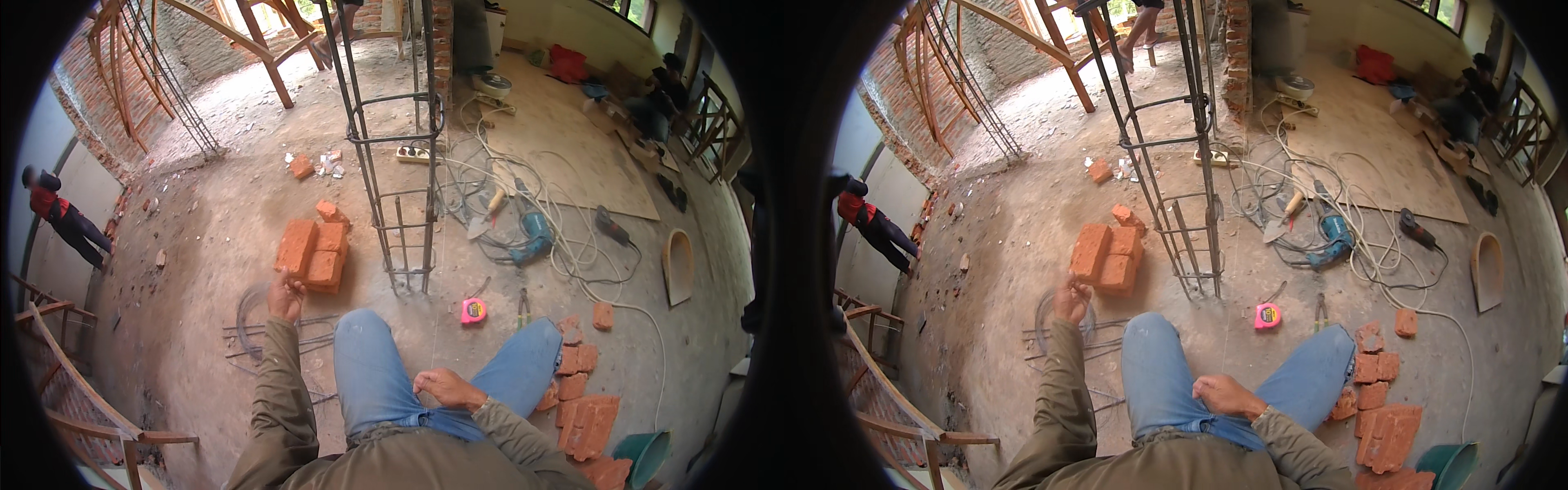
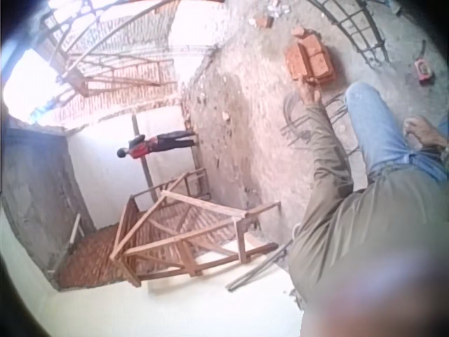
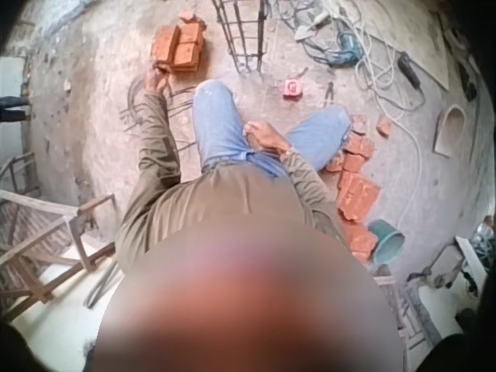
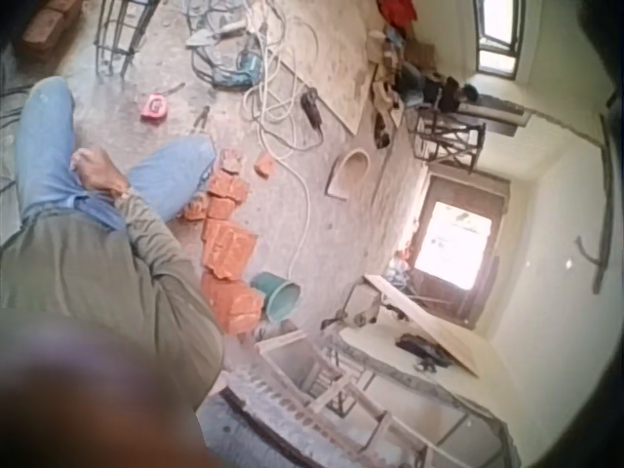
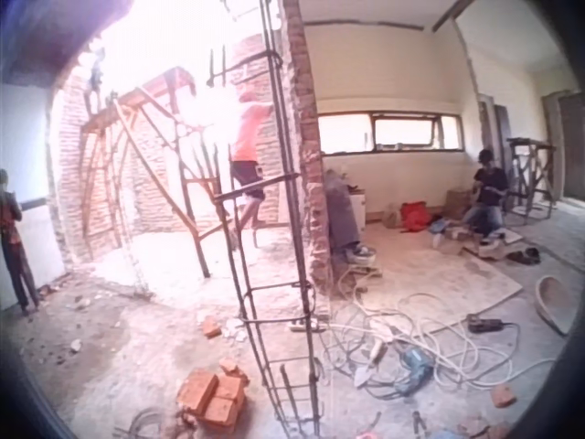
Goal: The person sits on the floor and uses pliers to tie wire around the intersections of a vertical rebar cage. They repeatedly wrap wire around the bars and twist it to secure the structure.
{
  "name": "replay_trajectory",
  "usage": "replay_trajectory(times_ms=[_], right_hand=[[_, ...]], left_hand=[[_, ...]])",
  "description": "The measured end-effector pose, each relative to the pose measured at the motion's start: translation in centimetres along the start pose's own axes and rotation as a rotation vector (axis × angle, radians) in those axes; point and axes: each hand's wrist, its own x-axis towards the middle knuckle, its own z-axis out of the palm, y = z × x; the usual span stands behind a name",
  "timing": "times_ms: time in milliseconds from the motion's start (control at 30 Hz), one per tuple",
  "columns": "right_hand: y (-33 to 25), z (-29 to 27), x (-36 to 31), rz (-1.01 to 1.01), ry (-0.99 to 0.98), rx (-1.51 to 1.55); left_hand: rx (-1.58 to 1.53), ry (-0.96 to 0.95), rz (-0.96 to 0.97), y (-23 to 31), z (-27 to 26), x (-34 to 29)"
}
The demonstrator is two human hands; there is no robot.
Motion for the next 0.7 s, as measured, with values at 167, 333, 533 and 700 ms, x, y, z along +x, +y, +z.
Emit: replay_trajectory(times_ms=[167, 333, 533, 700], right_hand=[[-1.7, -0.8, 1.0, -0.061, 0.237, -0.050], [-0.5, -0.7, 2.0, -0.068, 0.382, -0.206], [1.5, -0.6, 1.6, -0.113, 0.182, -0.135], [0.5, -1.4, -1.2, -0.080, -0.210, 0.198]], left_hand=[[0.028, -0.082, -0.234, -2.7, 0.3, -3.5], [-0.202, -0.202, -0.340, -5.5, 1.5, -6.0], [-0.133, 0.075, 0.087, -1.7, 1.9, -3.6], [0.060, 0.252, 0.211, 0.9, 1.3, -1.6]])
